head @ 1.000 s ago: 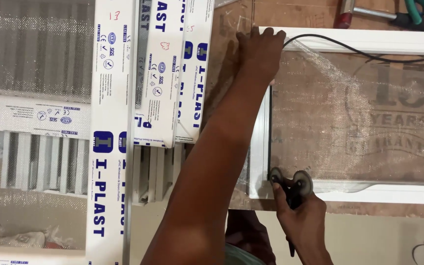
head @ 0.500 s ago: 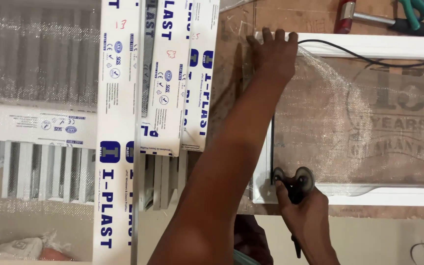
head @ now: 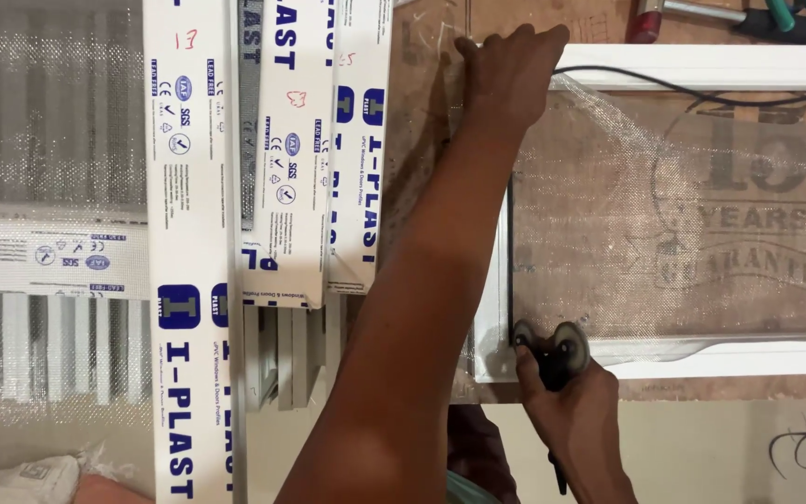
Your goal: Assemble a window screen by installing mesh and spline gasket into the frame.
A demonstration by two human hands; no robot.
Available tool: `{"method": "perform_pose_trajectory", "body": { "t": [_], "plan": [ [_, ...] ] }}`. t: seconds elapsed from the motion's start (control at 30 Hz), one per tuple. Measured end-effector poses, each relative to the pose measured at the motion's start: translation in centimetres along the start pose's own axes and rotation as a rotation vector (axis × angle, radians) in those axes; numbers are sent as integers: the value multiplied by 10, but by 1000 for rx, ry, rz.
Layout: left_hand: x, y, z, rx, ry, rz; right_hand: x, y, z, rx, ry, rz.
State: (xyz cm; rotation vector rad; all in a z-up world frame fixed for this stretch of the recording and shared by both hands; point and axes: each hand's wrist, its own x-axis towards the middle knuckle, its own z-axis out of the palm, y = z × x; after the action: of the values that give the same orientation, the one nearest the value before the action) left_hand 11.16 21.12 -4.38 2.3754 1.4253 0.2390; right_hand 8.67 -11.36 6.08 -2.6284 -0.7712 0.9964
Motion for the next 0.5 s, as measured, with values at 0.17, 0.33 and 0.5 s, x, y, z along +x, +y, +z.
{"method": "perform_pose_trajectory", "body": {
  "t": [0.17, 0.33, 0.5],
  "plan": [
    [10, -11, 8, 10, 25, 58, 4, 9, 4, -45, -12, -35],
    [21, -18, 19, 42, -21, 105, 1, 11, 9, -69, 44, -138],
    [17, -13, 1, 84, -76, 47, 0, 8, 9, -82, 25, -89]
  ]
}}
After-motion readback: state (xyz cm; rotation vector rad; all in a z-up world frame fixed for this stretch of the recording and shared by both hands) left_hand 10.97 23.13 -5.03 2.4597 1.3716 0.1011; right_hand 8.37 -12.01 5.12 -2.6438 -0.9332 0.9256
